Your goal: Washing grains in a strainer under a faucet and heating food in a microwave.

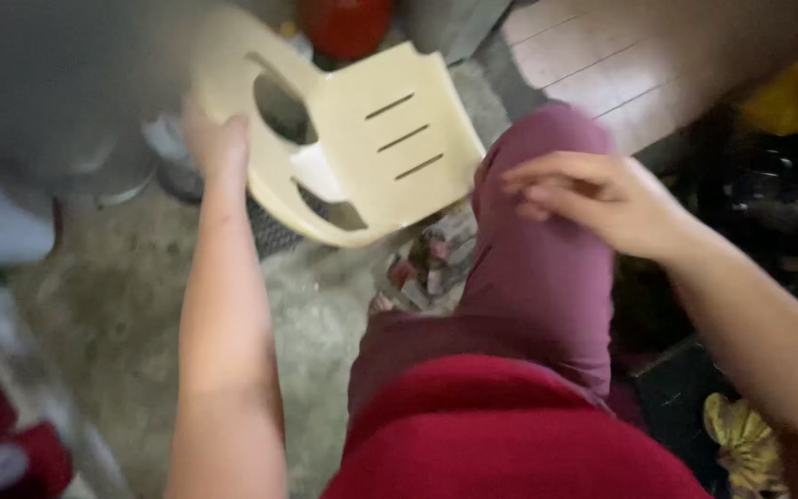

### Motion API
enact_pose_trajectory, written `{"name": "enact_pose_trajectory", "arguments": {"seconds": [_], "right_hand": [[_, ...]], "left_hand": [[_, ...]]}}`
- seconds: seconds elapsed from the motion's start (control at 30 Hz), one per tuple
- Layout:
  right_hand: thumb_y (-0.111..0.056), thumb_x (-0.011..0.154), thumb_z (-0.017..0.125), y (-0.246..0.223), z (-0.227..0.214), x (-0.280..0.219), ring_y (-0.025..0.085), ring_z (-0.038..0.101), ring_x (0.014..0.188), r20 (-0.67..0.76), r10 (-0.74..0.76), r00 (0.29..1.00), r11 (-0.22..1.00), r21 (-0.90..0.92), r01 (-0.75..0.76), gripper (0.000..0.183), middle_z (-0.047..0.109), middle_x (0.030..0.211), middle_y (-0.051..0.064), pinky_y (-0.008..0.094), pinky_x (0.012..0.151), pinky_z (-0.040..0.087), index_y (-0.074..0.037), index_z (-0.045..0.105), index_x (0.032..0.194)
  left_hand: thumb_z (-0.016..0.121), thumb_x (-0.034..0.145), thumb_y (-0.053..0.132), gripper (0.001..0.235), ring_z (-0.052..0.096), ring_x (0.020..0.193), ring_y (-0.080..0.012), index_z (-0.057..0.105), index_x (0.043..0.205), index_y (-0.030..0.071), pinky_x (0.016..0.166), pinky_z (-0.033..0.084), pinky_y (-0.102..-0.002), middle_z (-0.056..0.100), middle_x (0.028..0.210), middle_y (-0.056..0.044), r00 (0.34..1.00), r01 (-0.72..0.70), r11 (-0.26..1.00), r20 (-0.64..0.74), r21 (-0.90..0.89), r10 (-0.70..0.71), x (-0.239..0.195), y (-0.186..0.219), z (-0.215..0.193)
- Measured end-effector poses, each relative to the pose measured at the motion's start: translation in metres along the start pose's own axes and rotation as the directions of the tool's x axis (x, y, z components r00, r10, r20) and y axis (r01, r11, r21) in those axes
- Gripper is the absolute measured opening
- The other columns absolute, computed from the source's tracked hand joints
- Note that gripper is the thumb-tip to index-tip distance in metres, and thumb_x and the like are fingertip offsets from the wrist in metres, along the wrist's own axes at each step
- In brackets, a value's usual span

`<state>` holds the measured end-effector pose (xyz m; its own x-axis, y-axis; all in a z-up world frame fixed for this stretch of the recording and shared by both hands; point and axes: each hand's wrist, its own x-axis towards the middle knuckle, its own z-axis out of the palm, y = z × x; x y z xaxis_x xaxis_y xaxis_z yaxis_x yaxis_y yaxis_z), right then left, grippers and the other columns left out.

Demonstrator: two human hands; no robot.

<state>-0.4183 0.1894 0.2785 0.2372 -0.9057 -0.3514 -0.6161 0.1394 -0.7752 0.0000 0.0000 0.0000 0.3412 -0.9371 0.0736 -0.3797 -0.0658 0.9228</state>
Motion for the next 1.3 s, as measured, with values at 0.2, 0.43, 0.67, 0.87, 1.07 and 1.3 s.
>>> {"name": "enact_pose_trajectory", "arguments": {"seconds": [0.2,0.43,0.67,0.87,1.07,1.3], "right_hand": [[-0.021,0.098,0.062,0.020,0.009,-0.050,0.011,0.074,0.090,-0.105,0.198,0.975,0.976,0.110,-0.186,0.032,0.080,0.102,0.005,0.030,0.086,0.060,-0.007,0.073,0.125],[-0.018,0.097,0.060,0.054,0.043,-0.060,0.010,0.071,0.095,0.048,0.174,0.984,0.979,0.096,-0.178,0.037,0.077,0.103,0.003,0.029,0.089,0.057,-0.008,0.069,0.131],[-0.017,0.097,0.062,0.093,0.070,-0.055,0.013,0.070,0.092,0.147,0.254,0.956,0.956,0.114,-0.272,0.036,0.078,0.106,0.005,0.030,0.086,0.058,-0.009,0.070,0.130],[-0.025,0.096,0.063,0.126,0.110,-0.044,0.012,0.074,0.094,0.277,0.303,0.912,0.949,-0.005,-0.314,0.037,0.079,0.112,-0.001,0.028,0.085,0.060,-0.016,0.068,0.131],[-0.026,0.097,0.066,0.182,0.131,-0.026,0.012,0.069,0.092,0.329,0.190,0.925,0.967,0.102,-0.235,0.035,0.080,0.106,0.005,0.029,0.083,0.058,-0.008,0.072,0.127],[-0.027,0.099,0.060,0.152,0.106,0.051,0.014,0.075,0.096,0.341,0.174,0.924,0.931,0.250,-0.267,0.036,0.076,0.110,0.005,0.031,0.084,0.062,-0.010,0.068,0.130]], "left_hand": [[0.067,0.076,-0.009,0.052,0.068,0.119,-0.0293,0.058,0.127,-0.003,0.107,0.048,-0.034,0.069,0.123,-0.018,0.998,-0.060,0.982,0.023,-0.177,0.065,0.000,0.009,0.000],[0.066,0.076,-0.009,0.058,0.069,0.118,-0.0282,0.055,0.132,-0.004,0.106,0.049,-0.032,0.069,0.125,-0.017,1.000,0.004,0.972,0.007,-0.233,-0.003,-0.003,0.014,-0.006],[0.072,0.076,-0.003,0.056,0.067,0.116,-0.0300,0.058,0.130,-0.004,0.105,0.047,-0.035,0.068,0.123,-0.019,0.988,-0.142,0.985,-0.075,-0.100,0.135,0.003,-0.003,-0.003],[0.071,0.073,-0.002,0.047,0.071,0.104,-0.0253,0.062,0.119,-0.001,0.097,0.052,-0.032,0.073,0.110,-0.013,0.994,-0.111,0.975,-0.014,-0.195,0.110,-0.003,0.009,-0.007],[0.073,0.075,-0.004,0.045,0.071,0.100,-0.0239,0.061,0.118,0.001,0.093,0.054,-0.033,0.073,0.108,-0.011,0.997,-0.079,0.985,-0.007,-0.156,0.079,-0.003,0.005,-0.007],[0.071,0.075,-0.004,0.042,0.070,0.094,-0.0232,0.061,0.115,0.001,0.088,0.055,-0.033,0.072,0.104,-0.012,0.999,-0.028,0.980,-0.039,-0.195,0.020,-0.014,0.023,-0.004]]}}
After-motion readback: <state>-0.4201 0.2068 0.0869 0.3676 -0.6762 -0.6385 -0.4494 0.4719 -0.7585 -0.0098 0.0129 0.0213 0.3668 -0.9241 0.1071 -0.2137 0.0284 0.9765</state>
